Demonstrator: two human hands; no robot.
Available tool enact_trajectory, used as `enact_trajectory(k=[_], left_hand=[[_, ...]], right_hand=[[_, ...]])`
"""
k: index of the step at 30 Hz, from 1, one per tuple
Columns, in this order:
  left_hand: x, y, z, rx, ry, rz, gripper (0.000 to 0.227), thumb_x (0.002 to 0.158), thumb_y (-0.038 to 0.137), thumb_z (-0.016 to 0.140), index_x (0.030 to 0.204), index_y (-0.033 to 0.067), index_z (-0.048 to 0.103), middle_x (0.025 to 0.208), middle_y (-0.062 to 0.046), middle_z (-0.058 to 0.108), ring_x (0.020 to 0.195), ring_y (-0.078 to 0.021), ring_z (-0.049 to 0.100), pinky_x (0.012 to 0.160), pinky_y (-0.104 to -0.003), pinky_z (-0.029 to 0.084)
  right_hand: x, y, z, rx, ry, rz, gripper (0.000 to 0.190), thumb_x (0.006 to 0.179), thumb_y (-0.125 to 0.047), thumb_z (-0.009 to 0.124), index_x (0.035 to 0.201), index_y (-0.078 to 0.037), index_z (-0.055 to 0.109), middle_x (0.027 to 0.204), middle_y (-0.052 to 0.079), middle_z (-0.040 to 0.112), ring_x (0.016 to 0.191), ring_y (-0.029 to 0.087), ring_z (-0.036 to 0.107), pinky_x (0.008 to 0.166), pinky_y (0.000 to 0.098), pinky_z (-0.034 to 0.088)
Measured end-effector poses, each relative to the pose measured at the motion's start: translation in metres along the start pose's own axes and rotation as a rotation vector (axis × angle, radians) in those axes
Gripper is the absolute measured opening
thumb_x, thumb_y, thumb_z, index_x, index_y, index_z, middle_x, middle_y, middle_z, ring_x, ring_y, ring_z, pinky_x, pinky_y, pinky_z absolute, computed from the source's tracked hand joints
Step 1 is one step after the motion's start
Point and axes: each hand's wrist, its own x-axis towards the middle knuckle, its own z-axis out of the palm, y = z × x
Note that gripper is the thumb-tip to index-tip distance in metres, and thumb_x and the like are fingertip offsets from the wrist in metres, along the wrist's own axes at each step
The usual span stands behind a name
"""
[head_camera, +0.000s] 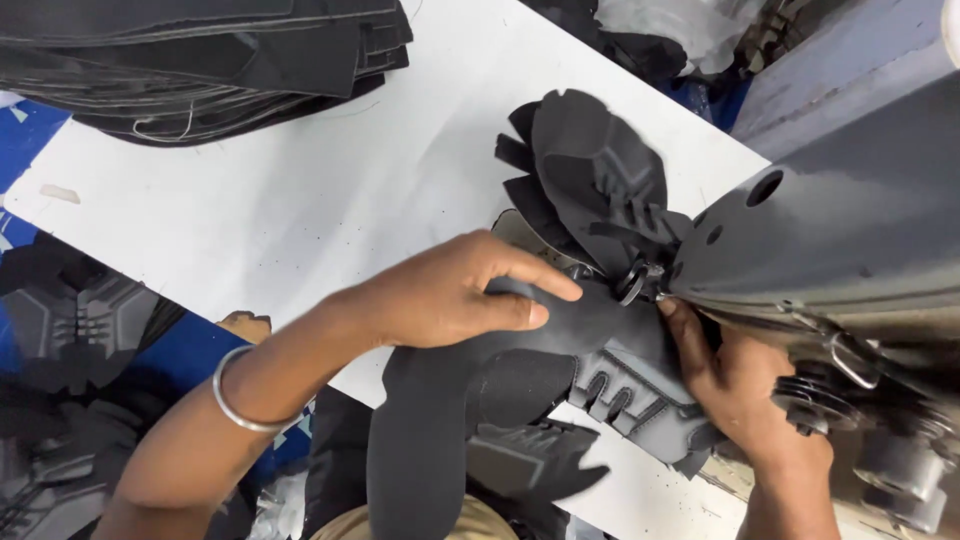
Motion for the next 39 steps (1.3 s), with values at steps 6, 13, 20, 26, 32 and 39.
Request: enact_trajectory(k=[6,13,20,26,32,39], left_hand=[[0.005,-0.002,-0.003,0.03,-0.011,0.02,0.039,0.094,0.019,0.064,0.132,0.0104,0.069,0.13,-0.01,0.075,0.119,-0.0212,0.073,0.104,-0.038,0.054],[0.009,-0.006,-0.002,0.053,-0.005,0.026,0.039,0.093,0.018,0.065,0.131,0.0109,0.069,0.132,-0.01,0.073,0.123,-0.0221,0.07,0.107,-0.038,0.051],[0.011,-0.01,0.016,0.047,0.118,0.144,0.037,0.096,0.016,0.065,0.133,0.0085,0.067,0.135,-0.011,0.072,0.127,-0.0211,0.067,0.11,-0.036,0.05],[0.008,0.008,0.039,-0.054,0.289,-0.178,0.042,0.098,0.013,0.064,0.14,0.014,0.068,0.11,-0.013,0.084,0.083,-0.0153,0.067,0.08,-0.031,0.055],[0.008,-0.017,0.054,-0.038,0.431,0.179,0.035,0.098,0.01,0.065,0.133,0.0077,0.068,0.119,-0.006,0.078,0.082,-0.0033,0.066,0.075,-0.024,0.056],[0.005,-0.007,0.074,-0.11,0.449,-0.158,0.04,0.101,0.013,0.063,0.14,0.0136,0.068,0.093,-0.016,0.081,0.061,-0.0117,0.047,0.057,-0.029,0.044]], right_hand=[[-0.003,0.008,0.008,0.017,0.023,0.052,0.022,0.099,-0.024,0.072,0.108,-0.004,0.074,0.095,0.015,0.073,0.081,0.032,0.069,0.074,0.0429,0.052],[0.0,0.009,0.005,0.031,0.024,0.058,0.023,0.099,-0.025,0.07,0.109,-0.005,0.075,0.096,0.014,0.074,0.082,0.032,0.069,0.074,0.0428,0.052],[-0.017,0.086,0.041,-0.244,0.156,-0.068,0.022,0.1,-0.021,0.071,0.108,-0.001,0.073,0.099,0.018,0.073,0.089,0.035,0.07,0.08,0.0449,0.056],[-0.127,-0.058,0.067,0.367,0.571,0.221,0.052,0.094,-0.024,0.067,0.134,0.007,0.053,0.127,0.022,0.061,0.113,0.033,0.059,0.101,0.0451,0.046],[-0.117,-0.061,0.118,-0.109,0.182,0.249,0.062,0.089,-0.011,0.063,0.15,-0.012,0.052,0.14,0.019,0.056,0.124,0.036,0.05,0.109,0.0512,0.032],[-0.076,-0.067,0.014,-0.223,0.017,-0.037,0.084,0.06,-0.037,0.076,0.141,-0.02,0.061,0.126,0.014,0.057,0.12,0.032,0.05,0.095,0.0579,0.028]])
